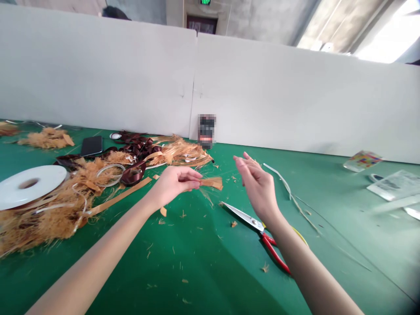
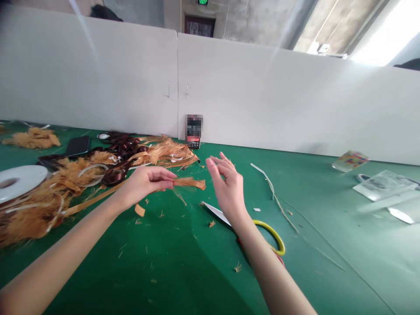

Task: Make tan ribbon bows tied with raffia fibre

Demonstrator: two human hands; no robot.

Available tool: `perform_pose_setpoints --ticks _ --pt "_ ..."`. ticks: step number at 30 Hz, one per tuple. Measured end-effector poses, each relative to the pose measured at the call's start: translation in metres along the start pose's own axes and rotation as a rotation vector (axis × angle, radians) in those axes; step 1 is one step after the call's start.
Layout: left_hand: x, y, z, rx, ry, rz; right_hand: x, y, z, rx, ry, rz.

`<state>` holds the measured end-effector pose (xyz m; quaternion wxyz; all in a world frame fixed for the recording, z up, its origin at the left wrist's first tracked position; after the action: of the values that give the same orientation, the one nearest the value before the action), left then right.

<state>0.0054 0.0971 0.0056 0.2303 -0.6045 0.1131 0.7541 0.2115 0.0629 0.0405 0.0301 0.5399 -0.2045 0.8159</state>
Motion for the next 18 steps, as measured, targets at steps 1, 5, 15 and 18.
perform_pose_setpoints --ticks 1,5,15,18 --pt "0.002 0.0 0.002 -0.014 -0.01 0.005 -0.002 -0.002 0.002 0.018 -0.135 -0.085" --pt "0.006 -0.001 0.008 -0.032 -0.052 -0.005 0.001 -0.007 -0.001 0.272 -0.694 -0.314" --pt "-0.013 0.002 0.006 -0.117 -0.342 -0.275 -0.017 0.033 -0.04 0.887 -0.458 -0.862" --pt "-0.022 0.005 -0.003 -0.055 -0.456 -0.434 -0.015 0.052 -0.05 1.216 -0.369 -0.863"
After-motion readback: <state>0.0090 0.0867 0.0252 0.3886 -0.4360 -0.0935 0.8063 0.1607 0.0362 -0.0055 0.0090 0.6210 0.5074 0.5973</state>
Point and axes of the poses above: each hand's wrist, its own y-axis away from the middle knuckle, its own z-axis out of the back of the hand, x = y × z, the point moved 7 cm from there along -y, towards the middle knuckle, and after that the axes turned 8 degrees about -z, right-handed, at the moved point
